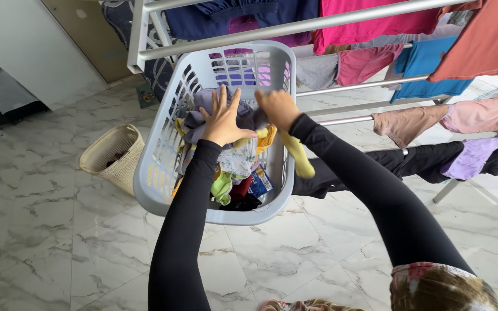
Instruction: Gathering and hanging various items of clothing onto a multi-tier laundry drying rack.
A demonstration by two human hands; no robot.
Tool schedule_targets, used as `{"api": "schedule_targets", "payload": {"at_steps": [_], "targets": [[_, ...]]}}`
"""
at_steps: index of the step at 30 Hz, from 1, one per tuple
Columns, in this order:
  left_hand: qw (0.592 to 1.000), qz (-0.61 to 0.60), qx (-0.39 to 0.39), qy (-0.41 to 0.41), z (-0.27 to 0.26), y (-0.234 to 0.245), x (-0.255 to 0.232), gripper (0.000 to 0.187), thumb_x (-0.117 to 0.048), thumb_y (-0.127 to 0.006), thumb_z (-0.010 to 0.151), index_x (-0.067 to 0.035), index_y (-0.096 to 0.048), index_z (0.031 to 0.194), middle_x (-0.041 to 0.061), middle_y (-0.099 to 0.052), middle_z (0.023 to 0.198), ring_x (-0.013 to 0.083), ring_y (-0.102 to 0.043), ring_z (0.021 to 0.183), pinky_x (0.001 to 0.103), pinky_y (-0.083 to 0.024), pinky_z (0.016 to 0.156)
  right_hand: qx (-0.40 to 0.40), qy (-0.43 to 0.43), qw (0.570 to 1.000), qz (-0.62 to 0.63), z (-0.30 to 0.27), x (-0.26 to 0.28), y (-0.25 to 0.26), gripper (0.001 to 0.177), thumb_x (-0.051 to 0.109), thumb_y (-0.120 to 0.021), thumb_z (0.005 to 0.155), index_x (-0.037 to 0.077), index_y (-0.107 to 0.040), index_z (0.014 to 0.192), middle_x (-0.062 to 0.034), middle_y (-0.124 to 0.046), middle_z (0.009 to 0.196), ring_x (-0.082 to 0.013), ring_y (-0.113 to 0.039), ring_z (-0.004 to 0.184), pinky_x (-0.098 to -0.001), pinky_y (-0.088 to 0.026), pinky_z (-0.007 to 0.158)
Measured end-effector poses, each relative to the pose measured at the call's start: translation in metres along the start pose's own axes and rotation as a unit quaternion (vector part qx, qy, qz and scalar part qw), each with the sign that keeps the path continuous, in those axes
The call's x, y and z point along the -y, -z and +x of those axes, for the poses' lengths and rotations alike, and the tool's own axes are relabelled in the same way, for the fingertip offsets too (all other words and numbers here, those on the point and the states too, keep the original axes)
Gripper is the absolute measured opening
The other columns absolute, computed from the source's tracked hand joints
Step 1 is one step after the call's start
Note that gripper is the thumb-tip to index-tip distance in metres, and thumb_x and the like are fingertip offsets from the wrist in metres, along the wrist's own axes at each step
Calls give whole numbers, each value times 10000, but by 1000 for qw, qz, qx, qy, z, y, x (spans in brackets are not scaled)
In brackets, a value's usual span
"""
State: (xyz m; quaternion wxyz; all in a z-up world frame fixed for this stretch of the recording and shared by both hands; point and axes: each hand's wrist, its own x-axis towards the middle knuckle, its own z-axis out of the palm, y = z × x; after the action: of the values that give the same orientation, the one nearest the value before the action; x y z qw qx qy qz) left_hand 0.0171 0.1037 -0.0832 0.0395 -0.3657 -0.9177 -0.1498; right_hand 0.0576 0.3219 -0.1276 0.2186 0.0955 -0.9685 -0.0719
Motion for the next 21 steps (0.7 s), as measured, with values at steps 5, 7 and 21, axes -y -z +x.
{"api": "schedule_targets", "payload": {"at_steps": [5, 7, 21], "targets": [[999, -15, -26, -19, 9, -12, -26, 1398, -597, -937, 542, -220, -162, 1642, 228, 21, 1702, 471, 24, 1568, 849, -62, 1085, -293, 37, 954, 58, -8, -17, 66, 260, 99, -712, 769, 97, -653, 1022, -137, -683, 1158, -365, -682, 1028, -457, -567, 827], [998, -24, -45, -30, 16, -21, -36, 1346, -617, -916, 591, -207, -185, 1643, 241, 0, 1698, 480, 28, 1561, 851, -63, 1086, -382, 49, 919, 86, -23, -30, 80, 337, 50, -663, 727, 97, -712, 1057, -168, -656, 1262, -396, -652, 1096, -458, -550, 898], [990, 28, 0, -136, 67, -112, -161, 1269, -624, -902, 584, -176, -286, 1599, 236, -11, 1696, 463, 49, 1563, 835, -25, 1105, 196, -144, 933, 264, -259, -134, -143, 638, 451, -772, 837, 288, -579, 1422, -116, -666, 1300, -353, -640, 1139, -457, -488, 986]]}}
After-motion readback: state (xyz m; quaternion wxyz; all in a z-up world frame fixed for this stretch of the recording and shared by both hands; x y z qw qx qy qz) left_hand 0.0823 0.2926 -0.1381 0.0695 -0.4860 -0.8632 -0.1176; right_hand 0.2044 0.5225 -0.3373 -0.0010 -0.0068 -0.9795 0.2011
